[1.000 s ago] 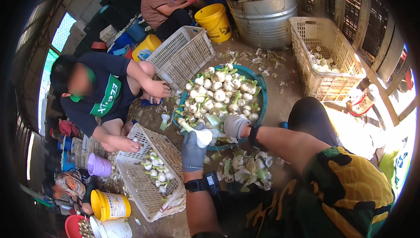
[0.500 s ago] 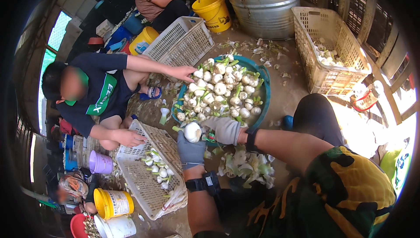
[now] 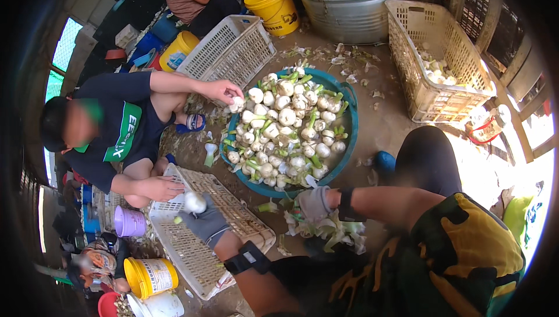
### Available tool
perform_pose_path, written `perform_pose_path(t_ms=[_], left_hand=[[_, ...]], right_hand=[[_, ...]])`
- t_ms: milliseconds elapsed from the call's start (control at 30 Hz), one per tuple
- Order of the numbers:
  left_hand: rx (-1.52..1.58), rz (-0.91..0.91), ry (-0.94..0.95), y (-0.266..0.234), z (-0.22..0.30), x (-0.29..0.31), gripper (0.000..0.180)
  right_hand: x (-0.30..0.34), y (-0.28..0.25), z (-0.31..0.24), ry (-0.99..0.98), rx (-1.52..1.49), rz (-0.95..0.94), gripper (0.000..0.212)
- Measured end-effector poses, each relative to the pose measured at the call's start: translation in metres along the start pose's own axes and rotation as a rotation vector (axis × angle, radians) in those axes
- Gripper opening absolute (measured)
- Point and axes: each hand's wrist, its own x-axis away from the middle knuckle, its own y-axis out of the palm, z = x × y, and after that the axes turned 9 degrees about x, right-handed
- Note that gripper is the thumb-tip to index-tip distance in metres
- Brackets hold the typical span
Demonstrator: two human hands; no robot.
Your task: The person picks up garlic bulbs from a bowl, trims the stems and roots using shears, and places the cleaned bulbs into a white plastic crate.
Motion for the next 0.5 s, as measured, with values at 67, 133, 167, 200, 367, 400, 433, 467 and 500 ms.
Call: perform_pose_path(t_ms=[67,133,167,200,367,400,433,467,500], left_hand=[[0.221,0.023,-0.192,0.020,0.001,-0.005,0.050],[0.135,0.521,-0.044,0.027,0.024,0.004,0.047],[0.007,0.392,-0.165,0.015,0.013,-0.001,0.041],[0.009,0.391,-0.176,0.017,0.003,0.002,0.041],[-0.435,-0.081,-0.449,0.030,-0.049,0.023,0.036],[-0.646,-0.138,-0.471,0.040,-0.049,0.035,0.036],[-0.761,-0.235,-0.531,0.036,-0.076,0.044,0.037],[-0.887,-0.306,-0.537,0.033,-0.083,0.054,0.038],[-0.889,-0.296,-0.526,0.025,-0.092,0.060,0.038]], right_hand=[[0.038,-0.028,-0.035,0.151,0.685,0.229,0.023],[0.011,-0.044,-0.034,0.406,0.405,0.432,0.027],[0.015,-0.059,-0.028,0.440,0.386,0.697,0.027],[0.016,-0.074,-0.022,0.454,0.369,0.955,0.028],[0.013,-0.104,0.024,0.711,0.741,0.673,0.028],[0.002,-0.102,0.034,0.640,0.628,0.649,0.027],[0.013,-0.099,0.043,0.600,0.574,0.819,0.028],[0.010,-0.095,0.030,0.586,0.575,0.813,0.028],[0.005,-0.090,0.016,0.515,0.410,0.931,0.030]])
